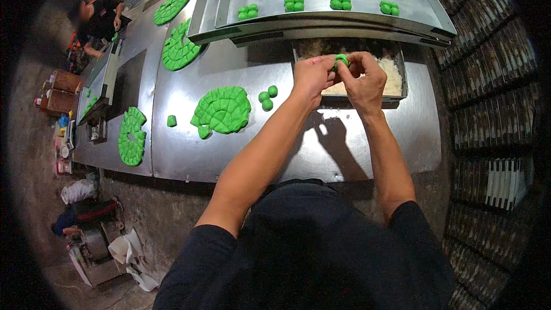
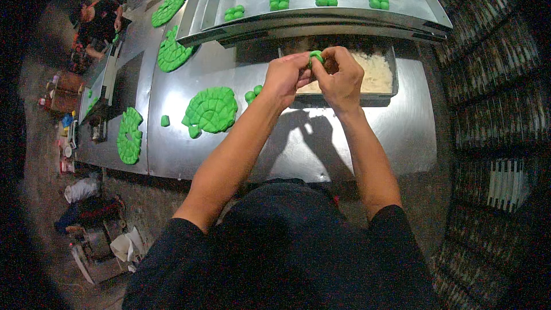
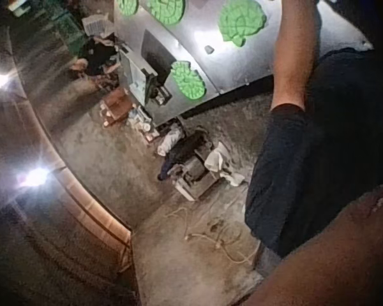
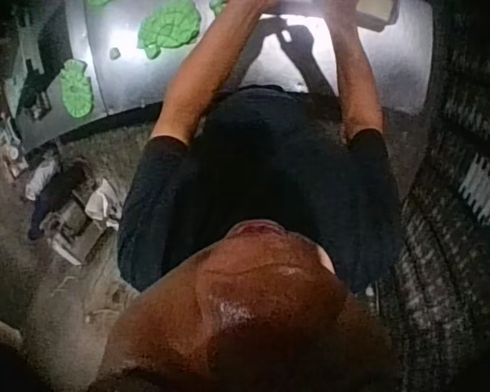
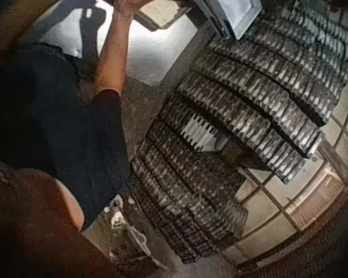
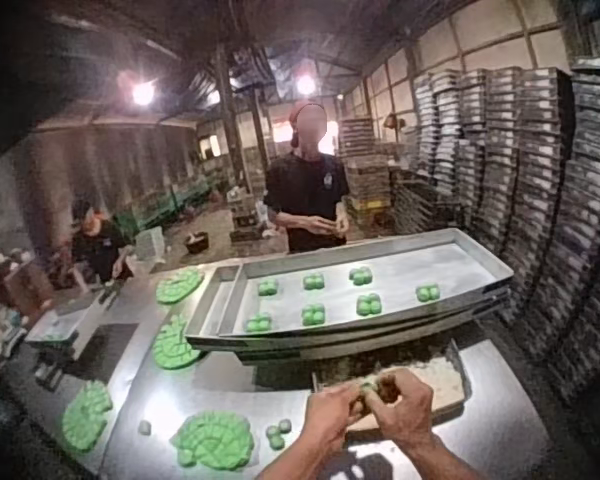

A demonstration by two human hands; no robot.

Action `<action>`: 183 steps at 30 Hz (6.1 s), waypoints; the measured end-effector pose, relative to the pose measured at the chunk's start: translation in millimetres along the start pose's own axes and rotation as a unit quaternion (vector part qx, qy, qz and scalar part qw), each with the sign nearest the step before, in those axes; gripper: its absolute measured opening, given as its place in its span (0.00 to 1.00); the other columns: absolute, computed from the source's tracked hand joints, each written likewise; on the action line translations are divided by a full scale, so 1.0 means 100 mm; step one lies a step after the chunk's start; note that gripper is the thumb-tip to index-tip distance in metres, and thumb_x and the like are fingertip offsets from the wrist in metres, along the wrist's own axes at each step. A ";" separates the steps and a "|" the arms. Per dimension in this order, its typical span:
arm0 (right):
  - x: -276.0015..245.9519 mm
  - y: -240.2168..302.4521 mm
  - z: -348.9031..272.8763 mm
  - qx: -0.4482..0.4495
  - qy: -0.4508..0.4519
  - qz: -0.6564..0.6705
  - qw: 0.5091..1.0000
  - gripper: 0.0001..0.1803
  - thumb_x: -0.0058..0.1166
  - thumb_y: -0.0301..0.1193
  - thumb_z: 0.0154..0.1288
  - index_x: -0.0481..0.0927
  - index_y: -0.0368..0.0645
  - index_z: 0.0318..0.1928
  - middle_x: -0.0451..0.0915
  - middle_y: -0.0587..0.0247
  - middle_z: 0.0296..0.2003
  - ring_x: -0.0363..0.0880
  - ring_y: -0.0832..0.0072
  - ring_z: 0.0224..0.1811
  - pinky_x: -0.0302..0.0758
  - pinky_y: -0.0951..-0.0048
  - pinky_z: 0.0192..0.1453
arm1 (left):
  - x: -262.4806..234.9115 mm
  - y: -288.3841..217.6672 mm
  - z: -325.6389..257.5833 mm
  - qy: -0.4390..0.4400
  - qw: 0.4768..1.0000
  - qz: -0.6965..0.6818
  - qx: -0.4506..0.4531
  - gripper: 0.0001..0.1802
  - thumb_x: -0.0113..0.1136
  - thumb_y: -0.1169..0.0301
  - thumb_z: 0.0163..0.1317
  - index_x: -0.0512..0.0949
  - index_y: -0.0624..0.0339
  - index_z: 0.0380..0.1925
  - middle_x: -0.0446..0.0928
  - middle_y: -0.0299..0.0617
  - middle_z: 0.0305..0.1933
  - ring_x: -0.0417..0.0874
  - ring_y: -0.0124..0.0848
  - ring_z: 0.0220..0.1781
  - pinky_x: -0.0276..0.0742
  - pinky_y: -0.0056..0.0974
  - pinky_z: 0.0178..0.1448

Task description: The person repeatedly takes small pieces of green dough, flattens them, fills them with a white granular substance from a tray, and shapes them into small balls. The finished dumplings are placed on a metal tray. Other workers are visible in the background performing similar tasks.

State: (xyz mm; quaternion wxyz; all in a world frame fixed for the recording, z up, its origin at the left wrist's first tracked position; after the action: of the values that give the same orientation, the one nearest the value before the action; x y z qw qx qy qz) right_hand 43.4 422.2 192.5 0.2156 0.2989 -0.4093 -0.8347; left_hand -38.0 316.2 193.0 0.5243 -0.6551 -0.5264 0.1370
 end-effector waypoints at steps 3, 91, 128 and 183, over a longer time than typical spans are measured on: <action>0.03 0.10 -0.04 -0.126 0.002 -0.054 0.991 0.11 0.67 0.24 0.54 0.81 0.40 0.38 0.79 0.56 0.36 0.81 0.65 0.39 0.78 0.67 0.43 | -0.09 -0.05 -0.14 0.024 1.000 -0.001 0.009 0.13 0.56 0.67 0.73 0.82 0.65 0.48 0.84 0.41 0.40 0.83 0.26 0.34 0.81 0.31 0.41; 1.38 -0.40 -1.55 -0.102 0.298 -0.064 0.947 0.20 0.58 0.27 0.59 0.78 0.44 0.54 0.74 0.51 0.47 0.75 0.52 0.50 0.77 0.57 0.53 | -2.27 1.05 -0.76 -0.202 0.800 0.477 0.301 0.09 0.63 0.76 0.59 0.81 0.64 0.40 0.77 0.49 0.40 0.79 0.50 0.43 0.75 0.45 0.48; -0.60 -1.80 2.74 -0.024 0.023 -0.516 0.856 0.21 0.54 0.28 0.61 0.83 0.44 0.56 0.85 0.46 0.43 0.85 0.52 0.45 0.79 0.61 0.54 | -1.56 1.50 -0.18 -0.120 0.684 0.631 0.347 0.18 0.62 0.74 0.54 0.81 0.57 0.46 0.76 0.49 0.50 0.77 0.48 0.52 0.72 0.50 0.52; 0.27 -1.31 -0.03 0.408 0.206 0.310 0.834 0.18 0.67 0.42 0.64 0.86 0.37 0.38 0.80 0.69 0.28 0.76 0.77 0.26 0.72 0.73 0.31 | -0.31 0.39 0.62 0.084 0.989 0.009 -0.124 0.25 0.47 0.53 0.76 0.75 0.69 0.52 0.81 0.50 0.42 0.87 0.39 0.40 0.88 0.42 0.42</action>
State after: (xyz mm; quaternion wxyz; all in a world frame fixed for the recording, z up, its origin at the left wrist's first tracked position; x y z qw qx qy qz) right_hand 10.5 479.7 76.0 0.4010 0.3818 -0.7302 -0.4004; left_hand -75.1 328.4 123.4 0.4805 -0.7287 -0.4876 0.0198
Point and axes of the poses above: each hand's wrist, its own z-axis towards the middle knuckle, its own x-axis out of the palm, y = z × x, the point moved 1 cm from there along z, towards the middle knuckle
